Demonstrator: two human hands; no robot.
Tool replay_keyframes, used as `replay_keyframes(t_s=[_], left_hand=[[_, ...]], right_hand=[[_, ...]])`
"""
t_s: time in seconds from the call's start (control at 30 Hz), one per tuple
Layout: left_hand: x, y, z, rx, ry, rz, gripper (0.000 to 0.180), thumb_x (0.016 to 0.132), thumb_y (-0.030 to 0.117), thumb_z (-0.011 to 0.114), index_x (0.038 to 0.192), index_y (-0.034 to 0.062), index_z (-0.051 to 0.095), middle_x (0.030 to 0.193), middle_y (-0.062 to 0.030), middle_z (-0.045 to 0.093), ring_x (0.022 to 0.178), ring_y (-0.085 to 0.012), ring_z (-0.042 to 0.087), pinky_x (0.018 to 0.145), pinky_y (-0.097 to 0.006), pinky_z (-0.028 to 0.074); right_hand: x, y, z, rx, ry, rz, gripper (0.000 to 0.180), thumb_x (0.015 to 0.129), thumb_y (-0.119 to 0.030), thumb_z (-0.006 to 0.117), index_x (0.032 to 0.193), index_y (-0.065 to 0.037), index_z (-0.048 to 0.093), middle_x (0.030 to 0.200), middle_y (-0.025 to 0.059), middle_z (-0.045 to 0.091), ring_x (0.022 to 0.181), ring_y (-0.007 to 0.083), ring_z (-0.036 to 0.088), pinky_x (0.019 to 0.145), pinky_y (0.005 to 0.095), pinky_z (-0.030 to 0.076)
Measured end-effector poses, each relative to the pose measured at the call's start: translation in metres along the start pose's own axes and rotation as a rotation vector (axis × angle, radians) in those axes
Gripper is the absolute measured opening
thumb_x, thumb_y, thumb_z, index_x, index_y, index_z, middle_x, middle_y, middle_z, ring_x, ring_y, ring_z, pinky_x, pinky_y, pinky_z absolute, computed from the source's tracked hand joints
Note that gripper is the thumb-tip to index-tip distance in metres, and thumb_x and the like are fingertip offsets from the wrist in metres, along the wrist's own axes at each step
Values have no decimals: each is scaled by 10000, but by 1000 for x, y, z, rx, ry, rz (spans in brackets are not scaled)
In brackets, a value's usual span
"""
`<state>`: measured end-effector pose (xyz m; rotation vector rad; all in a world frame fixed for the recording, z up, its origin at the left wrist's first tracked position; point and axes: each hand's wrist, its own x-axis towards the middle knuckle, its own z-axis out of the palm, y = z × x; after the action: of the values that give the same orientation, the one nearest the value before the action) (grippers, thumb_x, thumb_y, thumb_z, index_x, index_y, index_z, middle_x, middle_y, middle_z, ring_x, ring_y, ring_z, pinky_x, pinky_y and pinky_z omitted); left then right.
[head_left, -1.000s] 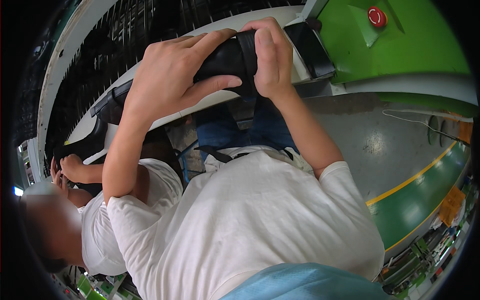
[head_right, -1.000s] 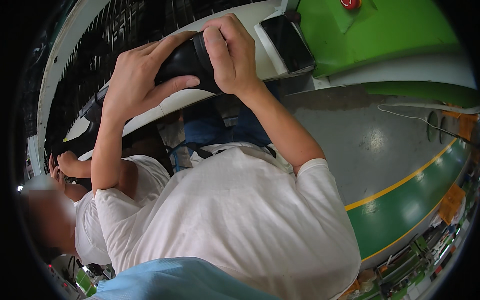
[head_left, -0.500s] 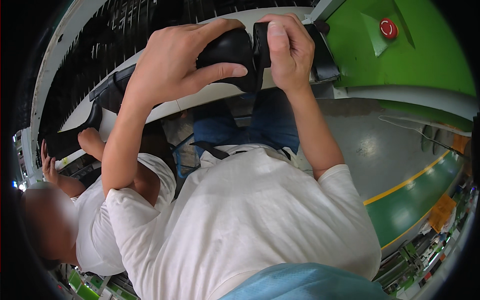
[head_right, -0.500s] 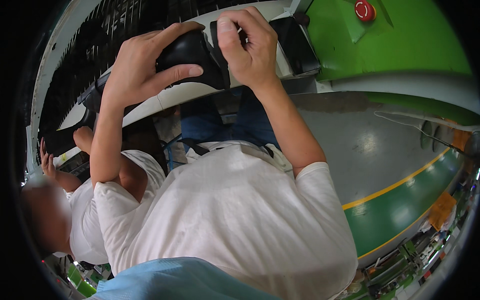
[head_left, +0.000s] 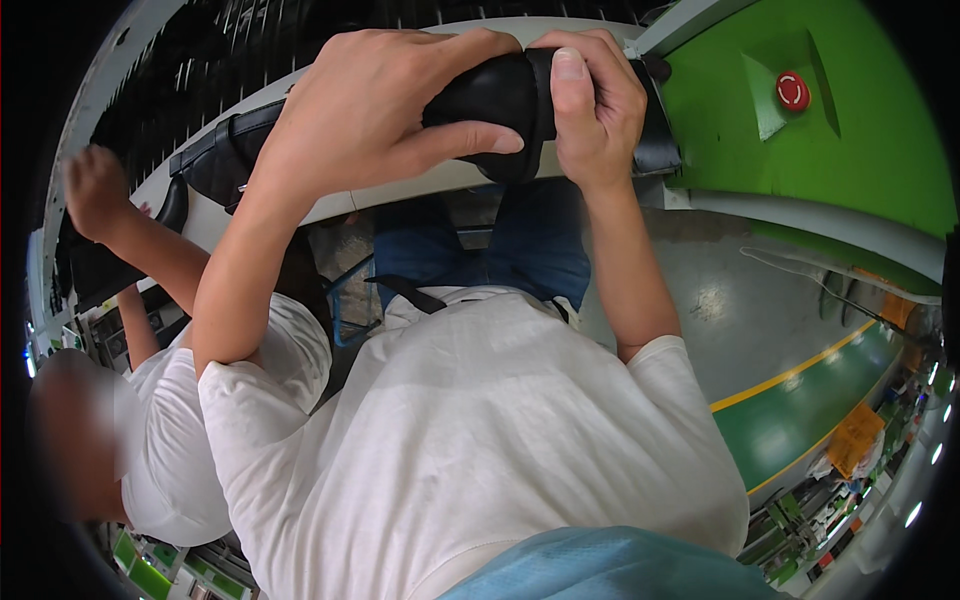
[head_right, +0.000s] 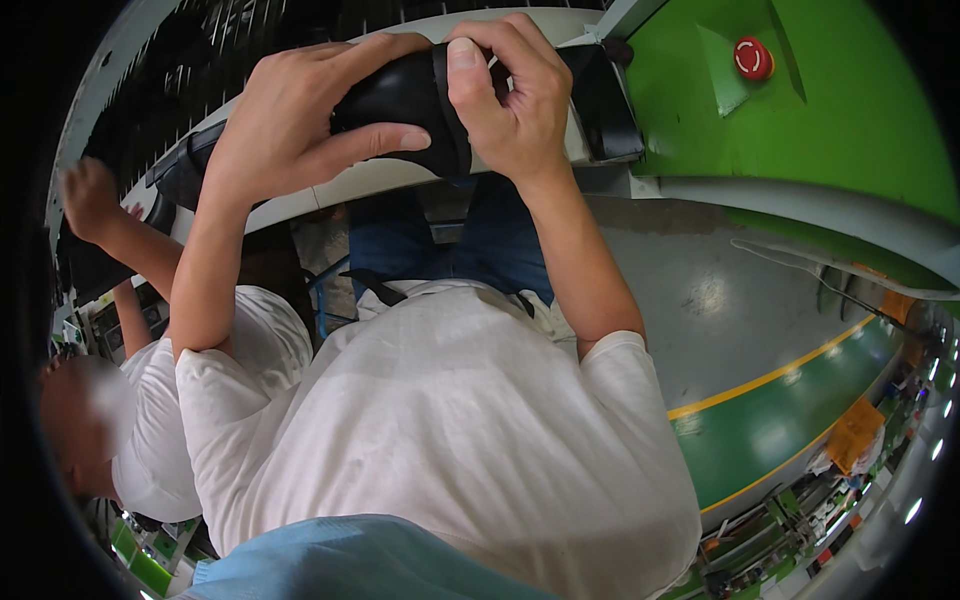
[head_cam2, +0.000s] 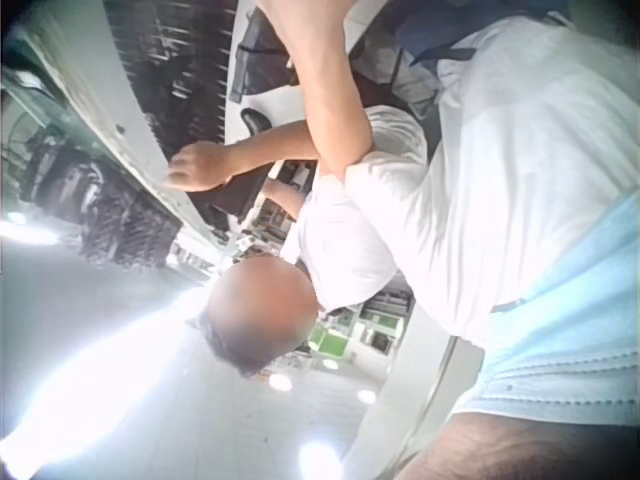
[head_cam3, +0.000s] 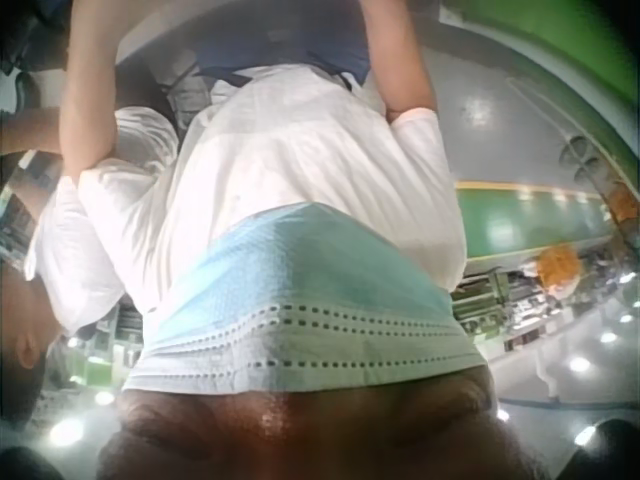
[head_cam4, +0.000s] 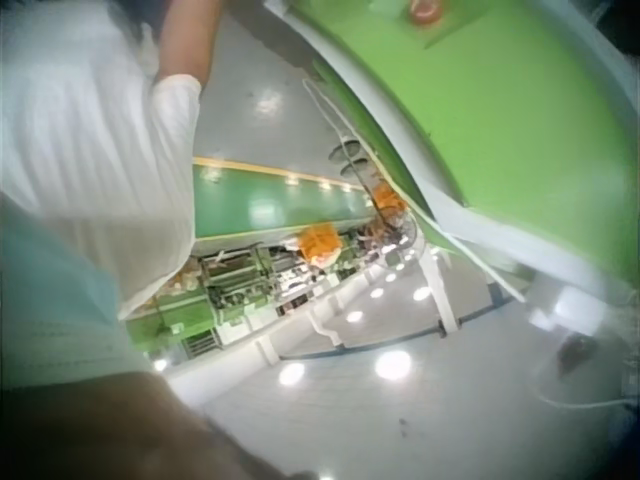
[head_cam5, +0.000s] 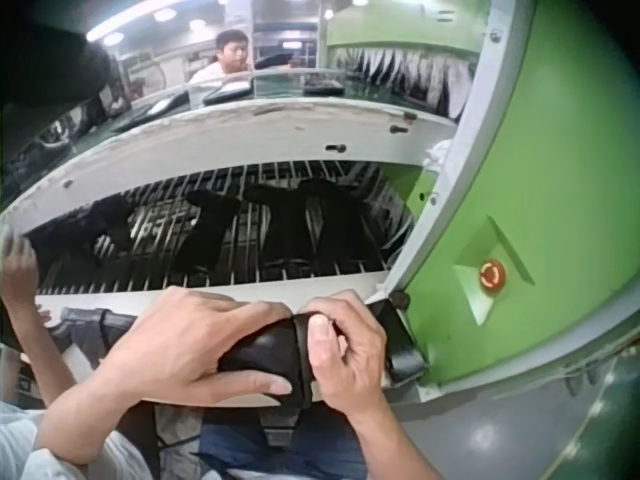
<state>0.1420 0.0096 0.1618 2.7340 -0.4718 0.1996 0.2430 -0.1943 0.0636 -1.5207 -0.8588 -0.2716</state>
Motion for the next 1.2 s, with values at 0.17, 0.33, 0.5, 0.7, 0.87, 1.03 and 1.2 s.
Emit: replay_keyframes(t_s=[0.17, 0.33, 0.5, 0.7, 0.87, 1.03, 1.2], left_hand=[[-4, -2, 0, -33, 6, 16, 688, 862, 507, 898, 1375, 84, 720, 1029, -158, 794, 920, -396, 769, 802, -443, 596], [-2, -6, 1, -56, 6, 2, 677, 863, 502, 897, 1367, 85, 724, 1011, -162, 793, 906, -392, 772, 788, -441, 595], [-1, -8, 3, -52, 16, -3, 677, 860, 513, 897, 1356, 85, 728, 992, -159, 793, 875, -384, 774, 762, -436, 595], [-1, -7, 3, -48, 43, 1, 668, 863, 530, 895, 1331, 82, 737, 979, -152, 792, 859, -379, 773, 738, -431, 592], [1, -1, 7, -3, 87, -34, 661, 868, 541, 891, 1315, 80, 735, 963, -147, 789, 831, -392, 757, 709, -435, 577], [0, -4, 8, -3, 90, -30, 655, 879, 554, 878, 1315, 87, 735, 956, -154, 785, 807, -403, 747, 690, -442, 567], [8, 1, 0, -35, 85, 14, 659, 878, 558, 876, 1321, 90, 735, 944, -156, 780, 815, -401, 748, 684, -447, 563]], right_hand=[[1, 3, 4, 67, 41, -84, 212, 1012, -201, 707, 1037, 1, 766, 907, 84, 682, 787, 184, 638, 725, 324, 513], [0, 8, 5, 147, 46, -48, 244, 1039, -221, 678, 1049, 9, 758, 940, 93, 685, 825, 189, 642, 753, 325, 514], [2, 7, 8, 86, 54, -51, 255, 1051, -224, 662, 1054, 13, 755, 943, 94, 680, 831, 192, 639, 762, 326, 514], [1, 7, 10, 91, 55, -38, 255, 1065, -226, 650, 1057, 8, 752, 955, 87, 682, 831, 181, 625, 767, 321, 503], [-2, 13, 13, 191, 72, 108, 308, 1108, -266, 595, 1086, 1, 746, 980, 55, 678, 868, 145, 599, 812, 303, 484], [-2, 8, 21, 254, 142, 205, 366, 1122, -301, 545, 1082, 9, 736, 995, 39, 676, 889, 130, 592, 856, 302, 480], [-8, 8, 20, 287, 183, 298, 407, 1129, -313, 500, 1073, 23, 722, 1015, 36, 682, 896, 125, 590, 862, 296, 477]])
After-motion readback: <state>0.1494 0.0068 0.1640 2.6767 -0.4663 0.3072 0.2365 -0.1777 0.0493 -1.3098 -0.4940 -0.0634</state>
